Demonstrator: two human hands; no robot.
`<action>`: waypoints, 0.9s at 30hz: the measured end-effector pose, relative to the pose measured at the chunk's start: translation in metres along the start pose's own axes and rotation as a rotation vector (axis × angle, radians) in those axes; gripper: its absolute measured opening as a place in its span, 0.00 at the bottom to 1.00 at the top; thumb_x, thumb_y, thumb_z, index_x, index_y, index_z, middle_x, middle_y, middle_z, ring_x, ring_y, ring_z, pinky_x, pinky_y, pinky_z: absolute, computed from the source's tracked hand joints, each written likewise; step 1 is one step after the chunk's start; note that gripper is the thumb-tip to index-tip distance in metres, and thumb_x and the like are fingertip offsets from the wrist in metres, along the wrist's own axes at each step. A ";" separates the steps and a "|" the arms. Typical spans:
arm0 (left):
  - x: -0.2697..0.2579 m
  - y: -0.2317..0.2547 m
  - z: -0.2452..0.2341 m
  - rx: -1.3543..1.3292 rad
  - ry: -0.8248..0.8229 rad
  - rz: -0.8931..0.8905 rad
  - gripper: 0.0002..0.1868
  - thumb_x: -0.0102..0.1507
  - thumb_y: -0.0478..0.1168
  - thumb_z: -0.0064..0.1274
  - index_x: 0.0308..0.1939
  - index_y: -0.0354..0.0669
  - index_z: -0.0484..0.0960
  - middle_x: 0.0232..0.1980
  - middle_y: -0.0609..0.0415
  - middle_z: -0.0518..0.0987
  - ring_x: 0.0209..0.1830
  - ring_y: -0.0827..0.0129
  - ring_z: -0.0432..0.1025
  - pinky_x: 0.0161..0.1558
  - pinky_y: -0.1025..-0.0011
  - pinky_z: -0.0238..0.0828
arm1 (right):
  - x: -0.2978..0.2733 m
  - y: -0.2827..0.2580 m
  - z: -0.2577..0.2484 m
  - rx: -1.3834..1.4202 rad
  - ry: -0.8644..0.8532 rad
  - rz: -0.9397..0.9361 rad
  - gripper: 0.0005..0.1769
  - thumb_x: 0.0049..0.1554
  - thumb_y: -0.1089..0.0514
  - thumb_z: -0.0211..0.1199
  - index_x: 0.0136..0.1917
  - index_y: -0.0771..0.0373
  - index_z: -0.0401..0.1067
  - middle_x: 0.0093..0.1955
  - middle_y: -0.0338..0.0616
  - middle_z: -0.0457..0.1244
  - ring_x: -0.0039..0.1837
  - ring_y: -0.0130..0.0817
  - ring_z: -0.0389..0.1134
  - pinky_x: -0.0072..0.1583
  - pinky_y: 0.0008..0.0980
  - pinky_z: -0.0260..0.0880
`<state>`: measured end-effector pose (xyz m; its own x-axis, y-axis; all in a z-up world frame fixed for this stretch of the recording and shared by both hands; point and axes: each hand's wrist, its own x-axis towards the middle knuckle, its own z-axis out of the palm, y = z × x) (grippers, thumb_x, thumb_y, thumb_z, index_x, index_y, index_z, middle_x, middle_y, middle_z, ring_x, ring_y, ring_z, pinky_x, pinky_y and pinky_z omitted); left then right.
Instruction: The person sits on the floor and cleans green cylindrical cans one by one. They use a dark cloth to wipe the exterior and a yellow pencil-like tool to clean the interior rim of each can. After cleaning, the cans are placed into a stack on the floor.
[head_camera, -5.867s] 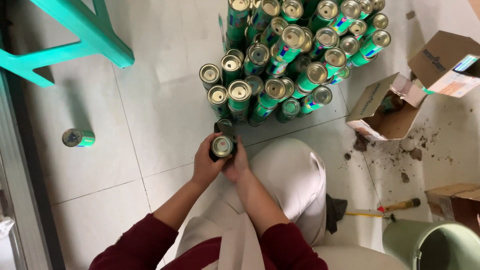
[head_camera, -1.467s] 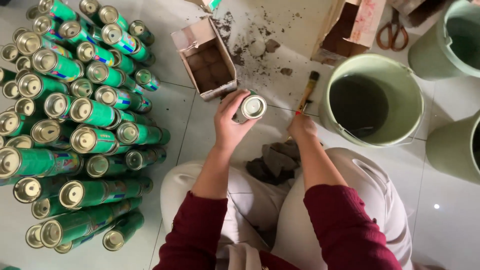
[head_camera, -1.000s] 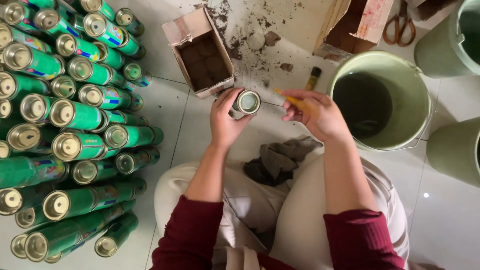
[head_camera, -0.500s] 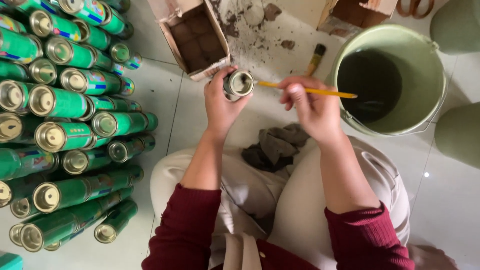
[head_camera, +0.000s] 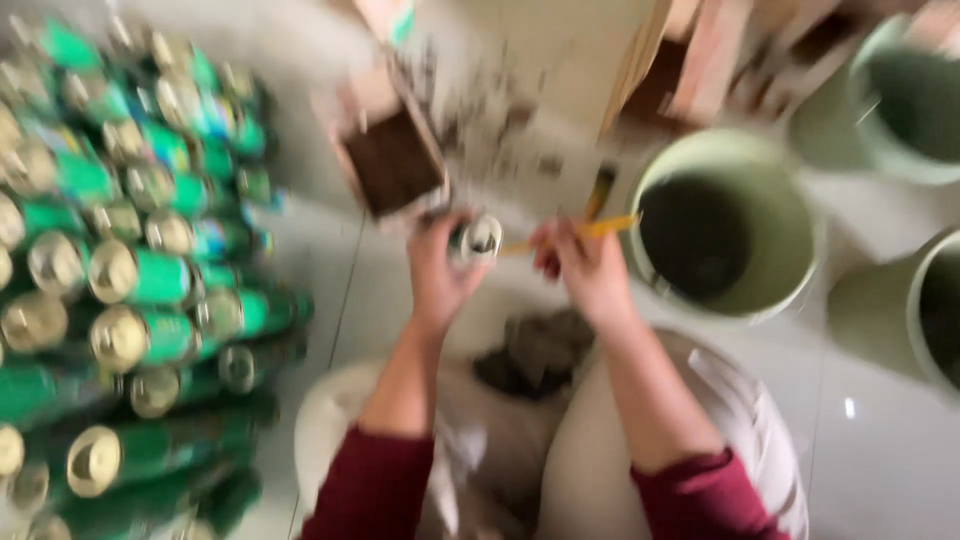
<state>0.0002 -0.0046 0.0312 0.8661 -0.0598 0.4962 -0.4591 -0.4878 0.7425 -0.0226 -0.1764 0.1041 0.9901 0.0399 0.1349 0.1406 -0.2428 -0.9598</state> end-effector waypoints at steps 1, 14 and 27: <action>0.003 -0.001 0.000 -0.057 0.012 -0.060 0.28 0.39 0.38 0.61 0.43 0.41 0.72 0.41 0.50 0.74 0.42 0.57 0.70 0.48 0.62 0.60 | 0.004 0.001 -0.001 0.081 0.029 0.062 0.19 0.57 0.61 0.39 0.33 0.69 0.67 0.22 0.45 0.58 0.23 0.31 0.58 0.32 0.25 0.60; -0.008 -0.009 0.009 -0.005 -0.029 -0.379 0.35 0.30 0.42 0.69 0.41 0.50 0.75 0.37 0.57 0.80 0.36 0.67 0.74 0.41 0.75 0.66 | 0.005 0.032 0.020 -0.087 0.118 0.011 0.18 0.54 0.51 0.43 0.34 0.62 0.69 0.24 0.34 0.60 0.27 0.22 0.57 0.34 0.22 0.59; -0.002 0.004 0.007 -0.064 -0.141 -0.755 0.31 0.33 0.45 0.66 0.40 0.54 0.75 0.37 0.64 0.81 0.37 0.75 0.74 0.40 0.79 0.65 | 0.010 0.018 0.019 0.109 0.132 0.279 0.19 0.54 0.54 0.44 0.29 0.65 0.68 0.21 0.41 0.58 0.24 0.26 0.54 0.31 0.24 0.55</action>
<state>-0.0024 -0.0121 0.0299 0.9640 0.1568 -0.2147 0.2601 -0.3895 0.8835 -0.0106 -0.1618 0.0830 0.9834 -0.1418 -0.1131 -0.1307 -0.1216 -0.9839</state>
